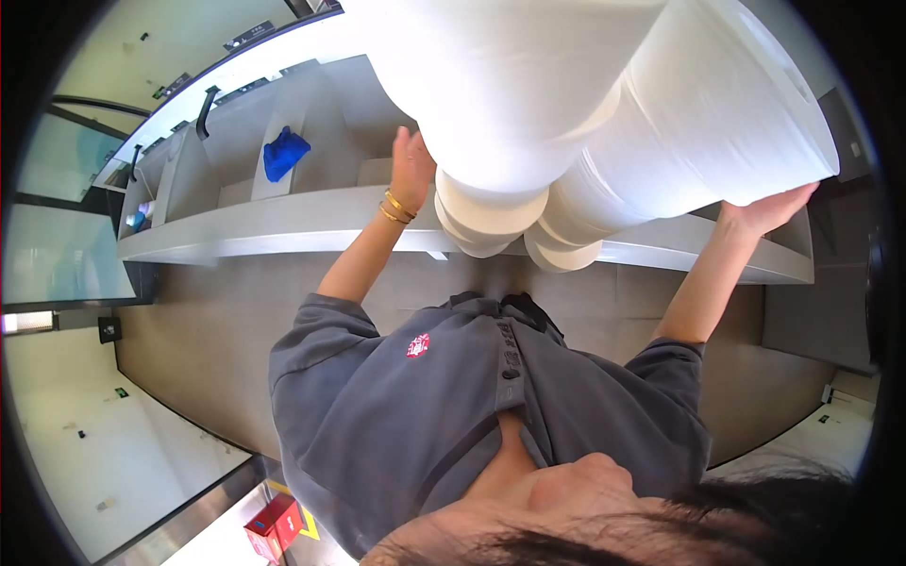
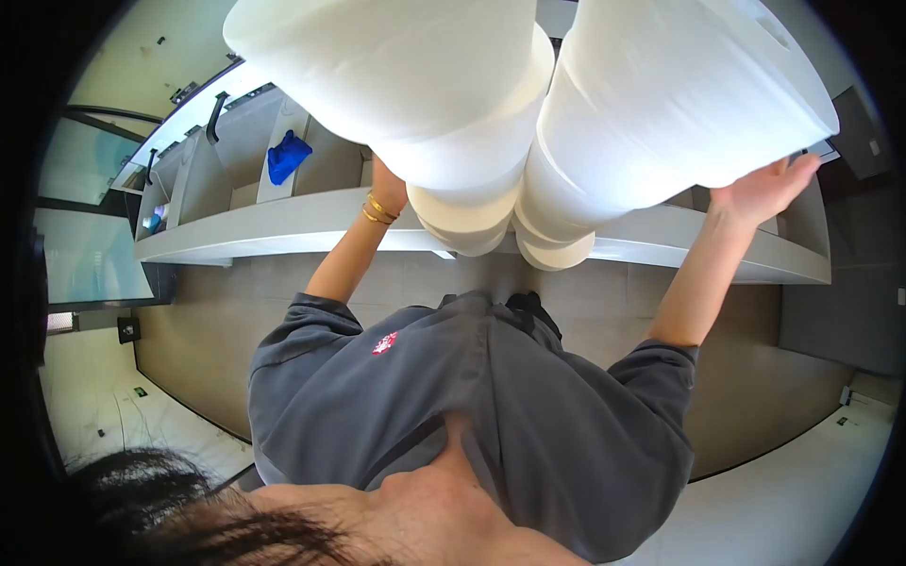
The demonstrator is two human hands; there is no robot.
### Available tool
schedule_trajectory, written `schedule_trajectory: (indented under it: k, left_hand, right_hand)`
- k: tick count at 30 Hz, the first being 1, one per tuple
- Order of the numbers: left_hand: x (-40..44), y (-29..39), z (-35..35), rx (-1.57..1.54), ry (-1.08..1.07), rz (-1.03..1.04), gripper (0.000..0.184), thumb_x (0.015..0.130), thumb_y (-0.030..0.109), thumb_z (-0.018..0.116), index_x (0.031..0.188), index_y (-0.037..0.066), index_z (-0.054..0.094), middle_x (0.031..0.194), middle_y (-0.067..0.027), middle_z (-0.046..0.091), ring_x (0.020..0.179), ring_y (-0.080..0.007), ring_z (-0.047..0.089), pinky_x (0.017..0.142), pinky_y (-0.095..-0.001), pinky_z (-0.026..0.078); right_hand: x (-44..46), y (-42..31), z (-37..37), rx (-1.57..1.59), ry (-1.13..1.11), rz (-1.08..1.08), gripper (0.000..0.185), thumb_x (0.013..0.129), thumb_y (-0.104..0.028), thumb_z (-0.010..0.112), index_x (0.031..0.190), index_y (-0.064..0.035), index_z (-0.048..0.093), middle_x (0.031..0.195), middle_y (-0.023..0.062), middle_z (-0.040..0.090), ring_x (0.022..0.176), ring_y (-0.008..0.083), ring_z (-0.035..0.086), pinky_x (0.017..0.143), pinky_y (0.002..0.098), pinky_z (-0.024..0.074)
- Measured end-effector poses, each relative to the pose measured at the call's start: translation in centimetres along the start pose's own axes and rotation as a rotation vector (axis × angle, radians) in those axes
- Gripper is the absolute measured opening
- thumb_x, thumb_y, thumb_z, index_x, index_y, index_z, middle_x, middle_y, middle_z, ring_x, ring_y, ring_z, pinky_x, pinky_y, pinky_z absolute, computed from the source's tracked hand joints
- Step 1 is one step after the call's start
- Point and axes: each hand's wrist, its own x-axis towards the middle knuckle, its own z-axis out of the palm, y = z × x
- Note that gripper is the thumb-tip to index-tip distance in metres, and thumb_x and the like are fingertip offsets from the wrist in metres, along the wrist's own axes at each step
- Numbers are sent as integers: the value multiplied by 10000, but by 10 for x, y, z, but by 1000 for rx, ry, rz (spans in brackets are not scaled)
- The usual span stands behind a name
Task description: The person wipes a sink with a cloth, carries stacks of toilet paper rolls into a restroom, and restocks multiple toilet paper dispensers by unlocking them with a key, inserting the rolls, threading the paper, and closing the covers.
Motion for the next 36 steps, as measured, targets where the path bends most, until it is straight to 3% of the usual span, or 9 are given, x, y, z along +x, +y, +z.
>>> schedule_trajectory:
  k: [6, 10, 13, 15, 20, 24, 30, 33, 36]
  left_hand:
    - [-63, -6, -38, 26, 531, 191, 469, 955, 405, 349, 1092, 7, 554, 1014, -93, 601, 914, -231, 569, 860, -396, 453]
    - [-144, -10, -24, 254, 503, 575, 364, 931, 319, 392, 1013, 6, 559, 916, -105, 593, 862, -226, 581, 785, -383, 492]
    - [-178, -17, 0, 392, 566, 404, 343, 882, 203, 522, 1144, -18, 523, 1086, -114, 563, 973, -217, 556, 824, -354, 476]
    - [-182, -34, 28, 528, 577, 235, 665, 713, 148, 761, 1275, -20, 448, 1192, -117, 520, 1087, -208, 496, 862, -309, 445]
    - [-192, -103, 61, 984, 687, -31, 896, 576, 338, 866, 1274, -29, 441, 1094, -130, 580, 935, -185, 585, 744, -275, 488]
    - [-199, -152, 110, 903, 161, -434, 881, 661, 313, 835, 1326, -31, 370, 1160, -145, 572, 931, -190, 620, 667, -268, 532]
    - [-168, -204, 134, 325, 82, -359, 1042, 648, 259, 843, 1398, -24, 176, 1279, -216, 464, 924, -278, 634, 672, -326, 592]
    - [-161, -199, 142, 441, 172, -373, 986, 650, 216, 832, 1362, -53, 206, 1221, -232, 500, 902, -251, 639, 573, -298, 590]
    - [-162, -203, 157, 547, 256, -400, 931, 682, 256, 793, 1312, -111, 215, 1127, -246, 557, 758, -234, 667, 515, -291, 571]
  right_hand:
    - [-38, 71, -99, 73, -112, 516, 495, 969, -430, 358, 1341, -109, 416, 1350, 57, 439, 1239, 222, 430, 1028, 460, 339]
    - [-125, 166, -232, -297, -22, 859, 546, 916, -494, 459, 1306, -112, 430, 1275, 66, 501, 1163, 244, 478, 934, 462, 362]
    - [-199, 159, -243, -379, 22, 1202, 710, 884, -535, 505, 1407, -122, 261, 1412, 152, 321, 1298, 366, 339, 971, 582, 341]
    - [-211, 155, -234, -40, 54, 1586, 812, 858, -539, 559, 1438, -163, 133, 1449, 199, 189, 1330, 427, 250, 955, 630, 348]
    - [-206, 169, -220, 56, -432, 1428, 818, 856, -506, 594, 1437, -169, 128, 1402, 207, 256, 1240, 408, 375, 878, 533, 463]
    - [-199, 168, -222, -181, -517, 1362, 755, 872, -513, 565, 1420, -136, 208, 1291, 189, 428, 1059, 337, 563, 802, 397, 528]
    - [-180, 169, -224, -535, -764, 1255, 689, 896, -552, 487, 1357, -61, 342, 1078, 146, 580, 810, 209, 644, 622, 292, 537]
    - [-169, 183, -225, -621, -972, 1213, 722, 882, -623, 436, 1237, 3, 481, 954, 147, 587, 708, 212, 647, 561, 278, 528]
    - [-152, 171, -214, -737, -1038, 1158, 732, 890, -632, 394, 1320, -40, 374, 945, 180, 595, 682, 225, 649, 529, 293, 526]
